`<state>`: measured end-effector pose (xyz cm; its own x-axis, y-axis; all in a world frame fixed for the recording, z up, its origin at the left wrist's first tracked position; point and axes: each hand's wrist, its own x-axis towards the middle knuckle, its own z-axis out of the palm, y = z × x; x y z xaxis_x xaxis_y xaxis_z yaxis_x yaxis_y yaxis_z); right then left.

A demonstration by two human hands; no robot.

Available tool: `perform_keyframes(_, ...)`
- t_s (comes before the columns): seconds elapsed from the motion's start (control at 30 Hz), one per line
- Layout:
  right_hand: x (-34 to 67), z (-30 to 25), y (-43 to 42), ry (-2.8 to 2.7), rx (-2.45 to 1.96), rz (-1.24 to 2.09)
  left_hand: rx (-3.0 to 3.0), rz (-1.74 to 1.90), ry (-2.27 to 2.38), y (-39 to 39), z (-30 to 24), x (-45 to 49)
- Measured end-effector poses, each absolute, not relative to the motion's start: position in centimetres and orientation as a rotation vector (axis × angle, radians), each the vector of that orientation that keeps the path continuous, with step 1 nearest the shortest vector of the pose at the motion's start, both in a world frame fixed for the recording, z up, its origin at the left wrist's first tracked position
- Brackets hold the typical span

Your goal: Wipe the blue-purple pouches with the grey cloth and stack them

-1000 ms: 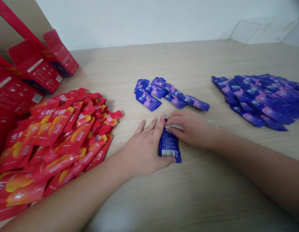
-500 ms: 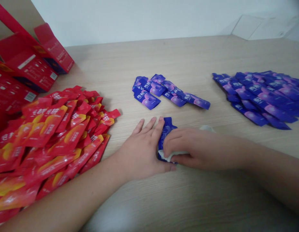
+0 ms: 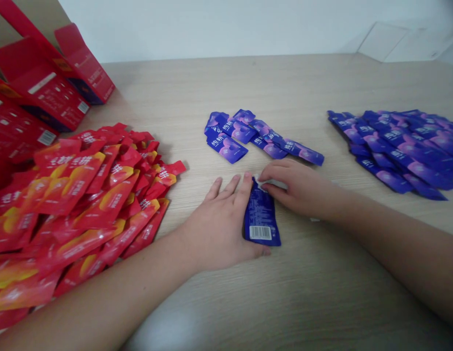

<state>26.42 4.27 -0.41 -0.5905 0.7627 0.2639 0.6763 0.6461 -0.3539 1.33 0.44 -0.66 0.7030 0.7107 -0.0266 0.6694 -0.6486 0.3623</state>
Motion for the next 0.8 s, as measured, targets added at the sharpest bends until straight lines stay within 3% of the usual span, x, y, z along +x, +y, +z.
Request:
perform_keyframes(0.2,26.7,0.8,3.0,-2.33,-1.138,0.379,2.565,0.158,1.087,0.5,-0.8,1.4)
perform_keyframes(0.43,24.5,3.8,-0.9,-2.567,-0.894,1.092,2.526,0.14,1.054,0.5,-0.6,1.3)
perform_keyframes(0.8,25.2,0.6,3.0,-2.589,-1.093,0.492,2.526,0.166,1.069,0.6,-0.7,1.6)
